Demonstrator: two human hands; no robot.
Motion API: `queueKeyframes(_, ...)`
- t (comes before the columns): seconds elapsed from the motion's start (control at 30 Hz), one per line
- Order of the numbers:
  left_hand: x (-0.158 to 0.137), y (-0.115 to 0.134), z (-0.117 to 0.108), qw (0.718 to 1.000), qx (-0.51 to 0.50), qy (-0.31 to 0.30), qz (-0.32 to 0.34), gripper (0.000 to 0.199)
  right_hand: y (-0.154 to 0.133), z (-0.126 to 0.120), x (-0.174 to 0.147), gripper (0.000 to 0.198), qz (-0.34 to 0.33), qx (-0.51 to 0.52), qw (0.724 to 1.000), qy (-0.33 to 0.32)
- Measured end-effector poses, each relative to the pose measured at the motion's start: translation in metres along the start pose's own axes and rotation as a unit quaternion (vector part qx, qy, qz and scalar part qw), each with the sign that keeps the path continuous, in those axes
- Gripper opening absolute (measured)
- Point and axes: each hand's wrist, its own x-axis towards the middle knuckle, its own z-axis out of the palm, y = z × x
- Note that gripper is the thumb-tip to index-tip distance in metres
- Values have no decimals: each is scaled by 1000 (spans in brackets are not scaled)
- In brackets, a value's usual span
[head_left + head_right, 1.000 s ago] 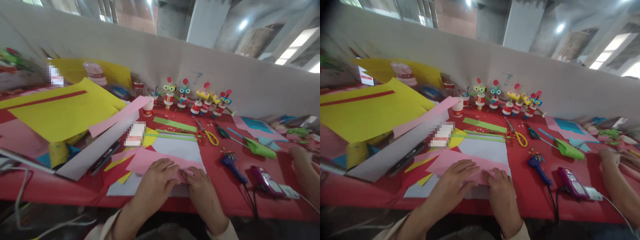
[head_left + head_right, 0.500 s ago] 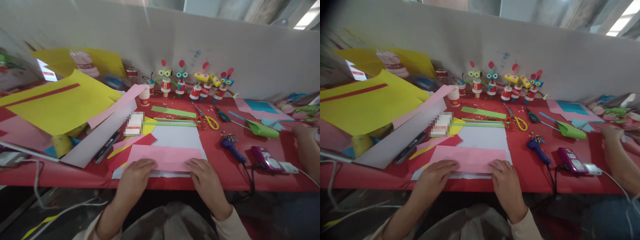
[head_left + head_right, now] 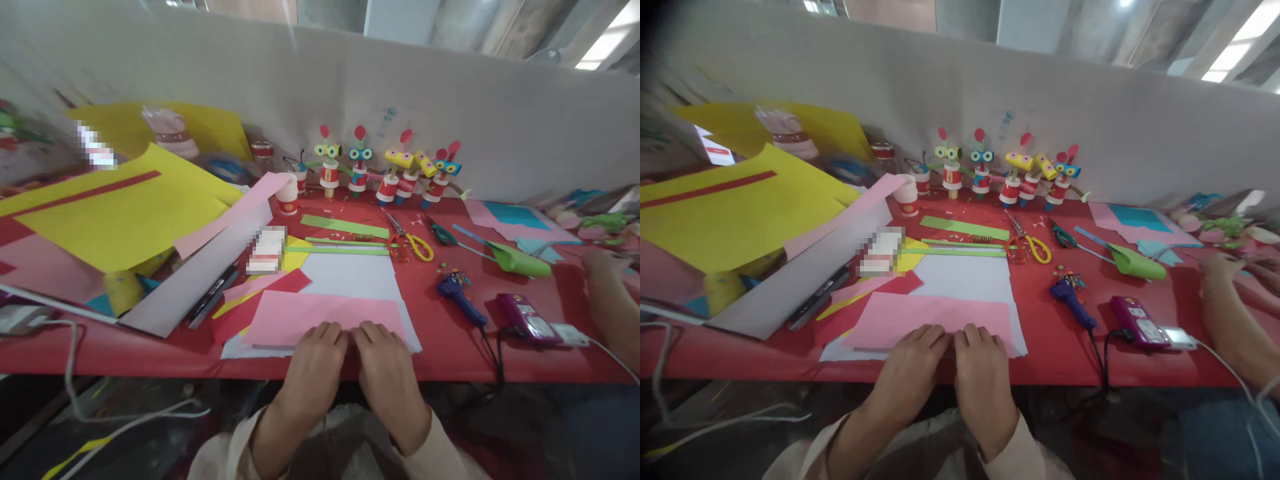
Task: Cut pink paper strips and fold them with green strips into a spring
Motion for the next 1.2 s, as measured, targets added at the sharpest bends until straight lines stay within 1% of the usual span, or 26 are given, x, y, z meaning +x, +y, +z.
queueKeyframes(0.1, 2, 4, 3, 1000, -14, 5, -2, 24, -7, -2, 2, 32, 21, -10, 1000, 0)
queueKeyframes(0.17, 2, -1, 5, 999, -30, 22, -13, 26, 0, 1, 2, 28, 9, 15, 1000, 11)
queueKeyframes(0.23, 1, -10, 4, 998, -57, 36, -16, 29, 14, 5, 2, 22, -5, 59, 998, 24)
queueKeyframes(0.33, -4, -34, -4, 993, -105, 47, -15, 34, 40, 11, -1, 17, -7, 140, 989, 48)
queueKeyframes(0.4, -9, -56, -13, 990, -116, 65, -50, 31, 57, 12, -5, 18, 2, 182, 982, 57)
queueKeyframes(0.47, -14, -80, -21, 984, -138, 64, -89, 29, 69, 11, -7, 19, 16, 221, 973, 57)
queueKeyframes(0.53, -17, -100, -26, 974, -184, 71, -115, 25, 76, 8, -8, 16, 39, 256, 964, 58)
queueKeyframes(0.6, -18, -115, -28, 960, -225, 84, -142, 20, 78, 6, -5, 19, 76, 271, 957, 66)
queueKeyframes(0.67, -16, -123, -29, 951, -233, 108, -172, 19, 77, 6, 0, 23, 112, 255, 957, 80)
queueKeyframes(0.7, -14, -125, -28, 950, -218, 118, -188, 20, 76, 6, 3, 25, 126, 237, 959, 87)
queueKeyframes(0.77, -9, -125, -28, 955, -161, 121, -219, 23, 75, 7, 10, 27, 146, 179, 968, 94)
queueKeyframes(0.87, -3, -118, -28, 963, -59, 97, -245, 27, 75, 9, 18, 30, 170, 79, 979, 79)
queueKeyframes(0.97, 0, -110, -26, 964, 23, 88, -248, 32, 76, 12, 23, 30, 165, 16, 984, 59)
queueKeyframes(1.03, 1, -107, -25, 964, 58, 89, -245, 33, 76, 14, 25, 31, 152, -9, 986, 61)
queueKeyframes(1.2, 2, -108, -19, 967, 82, 103, -220, 33, 72, 15, 28, 28, 140, -53, 987, 59)
